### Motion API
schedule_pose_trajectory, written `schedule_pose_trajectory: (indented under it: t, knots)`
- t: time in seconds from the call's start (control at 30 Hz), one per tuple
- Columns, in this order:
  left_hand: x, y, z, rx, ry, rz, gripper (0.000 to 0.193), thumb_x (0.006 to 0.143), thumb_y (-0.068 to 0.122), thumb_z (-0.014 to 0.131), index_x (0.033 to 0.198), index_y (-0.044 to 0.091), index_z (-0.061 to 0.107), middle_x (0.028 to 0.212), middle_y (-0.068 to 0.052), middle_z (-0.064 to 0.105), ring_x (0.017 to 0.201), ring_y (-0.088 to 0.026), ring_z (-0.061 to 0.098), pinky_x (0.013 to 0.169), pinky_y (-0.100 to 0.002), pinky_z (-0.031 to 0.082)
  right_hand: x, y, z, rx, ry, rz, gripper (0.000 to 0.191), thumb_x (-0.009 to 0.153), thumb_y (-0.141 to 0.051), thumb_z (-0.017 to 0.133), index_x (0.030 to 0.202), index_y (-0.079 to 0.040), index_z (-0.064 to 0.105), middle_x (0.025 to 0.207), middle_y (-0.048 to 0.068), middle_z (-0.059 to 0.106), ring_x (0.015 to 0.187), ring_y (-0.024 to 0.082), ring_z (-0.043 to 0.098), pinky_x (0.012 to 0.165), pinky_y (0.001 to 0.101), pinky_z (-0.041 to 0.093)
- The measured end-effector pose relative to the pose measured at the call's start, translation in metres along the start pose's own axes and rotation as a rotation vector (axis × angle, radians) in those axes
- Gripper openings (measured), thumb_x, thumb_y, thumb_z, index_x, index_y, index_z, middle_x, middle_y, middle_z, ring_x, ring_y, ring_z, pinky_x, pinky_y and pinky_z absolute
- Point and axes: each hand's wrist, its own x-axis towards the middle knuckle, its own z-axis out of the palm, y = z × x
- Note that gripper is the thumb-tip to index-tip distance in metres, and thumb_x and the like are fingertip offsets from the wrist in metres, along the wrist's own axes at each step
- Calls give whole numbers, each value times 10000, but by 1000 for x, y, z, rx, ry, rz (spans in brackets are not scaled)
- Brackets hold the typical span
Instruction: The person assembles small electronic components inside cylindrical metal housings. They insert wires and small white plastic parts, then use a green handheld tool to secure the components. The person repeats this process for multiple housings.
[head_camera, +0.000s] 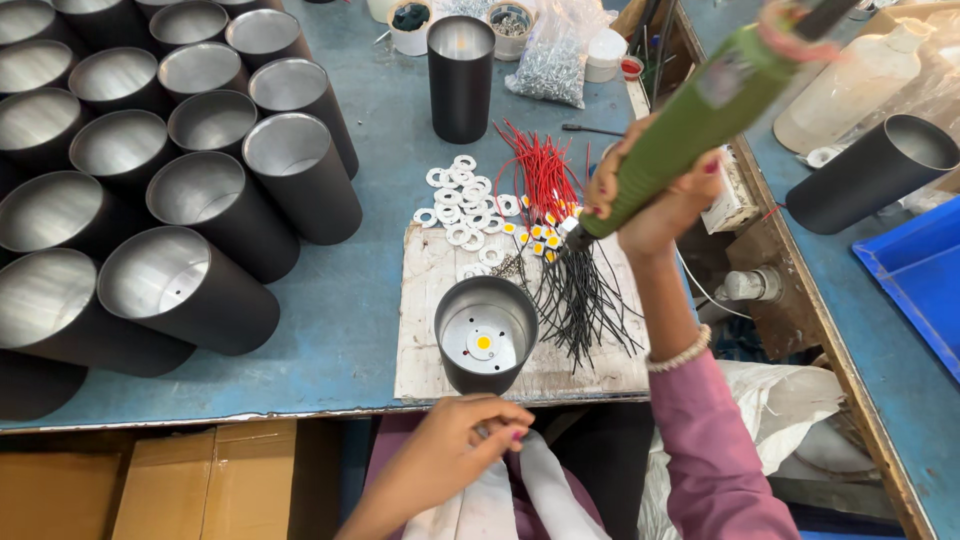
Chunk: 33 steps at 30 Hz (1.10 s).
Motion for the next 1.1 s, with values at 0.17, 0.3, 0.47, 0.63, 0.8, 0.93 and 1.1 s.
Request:
schedule_pose_trajectory:
  t: [0.17, 0.3, 0.47, 0.63, 0.8, 0.93, 1.1]
  knots:
    - [18, -25, 34, 89, 3, 37, 629, 893, 231, 771, 1411, -11, 509, 1257, -131, 666, 990, -149, 727, 819, -279, 577, -42, -66, 11, -90, 73, 78, 876, 921, -856, 296, 943, 3, 468, 647, 119, 477, 460, 207, 464, 449, 359, 371]
    - [27, -36, 54, -53, -36, 44, 655, 866, 226, 793, 1418, -10, 530, 1194, -158, 684, 949, -133, 727, 781, -265, 588, -90, -114, 20, -77, 148, 215, 909, 909, -876, 310, 897, 22, 451, 620, 140, 471, 476, 212, 441, 432, 355, 370]
    - [33, -45, 66, -129, -112, 118, 460, 839, 196, 820, 1216, -41, 705, 984, -149, 770, 821, -132, 723, 738, -252, 578, -136, -130, 32, -54, 304, 329, 951, 807, -906, 356, 847, 41, 439, 546, 172, 451, 444, 249, 412, 404, 384, 389]
    - [32, -58, 66, -257, -202, -44, 253, 925, 127, 732, 1100, -56, 740, 892, -119, 777, 717, -124, 728, 680, -237, 584, -161, -124, 32, -75, 389, 412, 1038, 785, -960, 371, 864, 75, 390, 600, 191, 402, 493, 294, 386, 445, 428, 377]
    - [31, -68, 63, -383, -216, -83, 170, 943, 38, 678, 1068, -66, 726, 919, -119, 770, 782, -138, 770, 653, -254, 606, -165, -117, 22, -68, 330, 413, 1063, 663, -962, 408, 901, 74, 423, 590, 202, 424, 471, 318, 412, 441, 456, 376]
    - [32, -76, 62, -421, -207, -90, 162, 977, 42, 655, 1070, -70, 726, 926, -122, 759, 811, -159, 760, 660, -259, 609, -164, -109, 14, 74, 210, 340, 1052, 661, -973, 472, 946, 39, 442, 594, 202, 475, 456, 306, 461, 440, 453, 407]
    - [32, -85, 61, -507, -148, 15, 193, 963, 42, 669, 1110, -64, 737, 988, -124, 764, 876, -170, 767, 654, -265, 608, -167, -114, 6, 101, 204, 277, 1048, 665, -963, 513, 969, 33, 400, 613, 194, 479, 448, 305, 473, 437, 465, 426]
